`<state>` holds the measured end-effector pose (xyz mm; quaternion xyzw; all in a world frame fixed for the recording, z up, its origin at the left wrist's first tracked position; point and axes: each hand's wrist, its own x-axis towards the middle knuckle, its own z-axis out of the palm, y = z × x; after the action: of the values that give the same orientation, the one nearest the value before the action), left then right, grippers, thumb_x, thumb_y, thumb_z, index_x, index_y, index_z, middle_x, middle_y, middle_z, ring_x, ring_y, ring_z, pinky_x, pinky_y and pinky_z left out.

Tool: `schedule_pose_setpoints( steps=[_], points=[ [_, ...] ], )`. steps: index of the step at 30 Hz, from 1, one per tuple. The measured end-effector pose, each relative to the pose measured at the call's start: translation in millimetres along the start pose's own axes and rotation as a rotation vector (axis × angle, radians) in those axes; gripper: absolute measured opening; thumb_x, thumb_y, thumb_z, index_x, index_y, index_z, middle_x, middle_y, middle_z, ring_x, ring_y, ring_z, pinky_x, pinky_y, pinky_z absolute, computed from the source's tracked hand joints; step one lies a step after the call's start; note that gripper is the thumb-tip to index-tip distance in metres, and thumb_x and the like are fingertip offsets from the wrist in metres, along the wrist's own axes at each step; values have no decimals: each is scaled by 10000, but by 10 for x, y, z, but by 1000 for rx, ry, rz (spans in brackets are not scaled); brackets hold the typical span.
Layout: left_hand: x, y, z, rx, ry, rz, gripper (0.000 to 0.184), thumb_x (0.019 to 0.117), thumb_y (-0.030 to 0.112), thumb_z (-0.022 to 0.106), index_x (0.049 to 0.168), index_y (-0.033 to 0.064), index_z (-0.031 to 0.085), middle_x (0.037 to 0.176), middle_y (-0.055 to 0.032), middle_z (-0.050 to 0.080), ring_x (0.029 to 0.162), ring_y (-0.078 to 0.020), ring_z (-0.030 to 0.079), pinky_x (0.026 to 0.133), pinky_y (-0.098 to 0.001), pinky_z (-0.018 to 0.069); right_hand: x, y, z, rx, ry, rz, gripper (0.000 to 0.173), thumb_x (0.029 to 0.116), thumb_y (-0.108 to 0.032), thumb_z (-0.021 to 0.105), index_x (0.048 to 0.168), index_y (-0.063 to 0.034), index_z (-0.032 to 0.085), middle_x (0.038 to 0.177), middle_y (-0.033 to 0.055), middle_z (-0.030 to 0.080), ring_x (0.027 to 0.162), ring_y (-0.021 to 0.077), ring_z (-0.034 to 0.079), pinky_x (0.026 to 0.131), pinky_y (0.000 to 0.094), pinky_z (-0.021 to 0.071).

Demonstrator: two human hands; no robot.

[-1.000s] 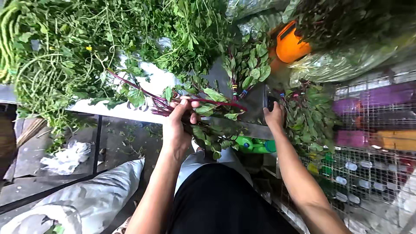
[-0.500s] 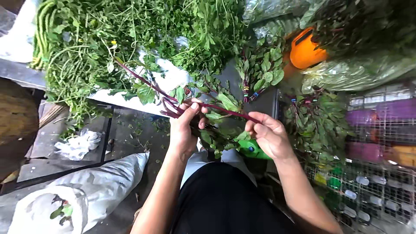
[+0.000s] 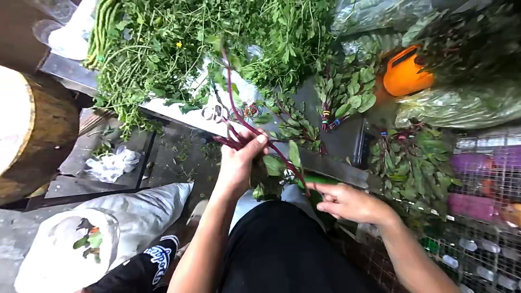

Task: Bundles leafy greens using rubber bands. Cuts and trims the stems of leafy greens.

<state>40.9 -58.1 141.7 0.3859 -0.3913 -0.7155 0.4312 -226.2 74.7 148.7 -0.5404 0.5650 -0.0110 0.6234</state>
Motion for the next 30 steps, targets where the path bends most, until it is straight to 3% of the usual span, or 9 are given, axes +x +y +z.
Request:
schedule_pose_setpoints(
  steps=[2,4,5,8,13,16,25,28,30],
  points=[
    [42,52,-56,-4,8,38,104,1007,128,584,989,105,684,795,-20,667,565,-50,570,482,-176,484,-9,116,32,-195,-38,176,586,1040,-239,598,1588,-176,402,992,116,726,830,240,697,821,468,569],
    [66,80,-55,11,-50,46,104,996,107,588,992,96,691,795,-28,679,558,-51,575,476,-173,481,-34,208,39,-204,62,156,509,1066,-259,540,1550,-120,465,1405,145,625,1229,301,639,1094,540,463],
    [64,75,-30,20,-90,38,101,992,97,596,1008,85,695,796,-35,688,563,-57,586,478,-174,486,-50,193,55,-108,180,97,448,1079,-251,490,1495,-91,533,1433,133,606,1257,260,626,1107,481,468],
    [48,19,118,17,-166,31,98,992,94,602,1035,74,687,823,-46,704,577,-62,607,484,-176,498,20,31,151,389,510,-232,389,1080,-230,441,1293,25,644,1210,90,721,994,154,723,863,324,615],
    [-73,-150,337,-30,-125,9,123,1000,87,577,1039,72,692,816,-43,700,583,-61,606,493,-176,504,61,-70,239,766,508,-443,204,1047,-97,514,1079,12,683,944,71,759,728,100,697,641,244,587],
    [-179,-303,453,-51,-23,-22,111,1005,79,580,1028,63,688,818,-56,698,596,-76,610,499,-186,504,-30,13,278,890,595,-499,153,1027,-42,543,1088,-3,679,937,98,761,673,111,704,581,242,594],
    [-692,-238,1257,-122,224,-383,190,1080,83,465,914,72,557,638,-9,511,480,-67,466,473,-197,456,-565,671,454,746,495,-785,219,1024,-248,621,1163,-144,755,1298,123,697,1023,251,747,809,363,652],
    [-671,-1020,1185,-256,223,-224,175,1042,147,546,875,120,592,648,7,563,480,-54,489,452,-190,448,-1009,1029,461,592,421,-754,265,1022,-358,617,1222,-242,748,1503,106,552,1204,306,665,967,435,598],
    [-663,-1326,1089,-244,184,-165,149,1038,208,571,905,145,593,697,17,585,509,-46,508,470,-190,456,-1283,1333,422,422,433,-627,239,1042,-307,592,1147,-186,769,1495,139,554,1269,319,624,1026,443,566]
  ],
)
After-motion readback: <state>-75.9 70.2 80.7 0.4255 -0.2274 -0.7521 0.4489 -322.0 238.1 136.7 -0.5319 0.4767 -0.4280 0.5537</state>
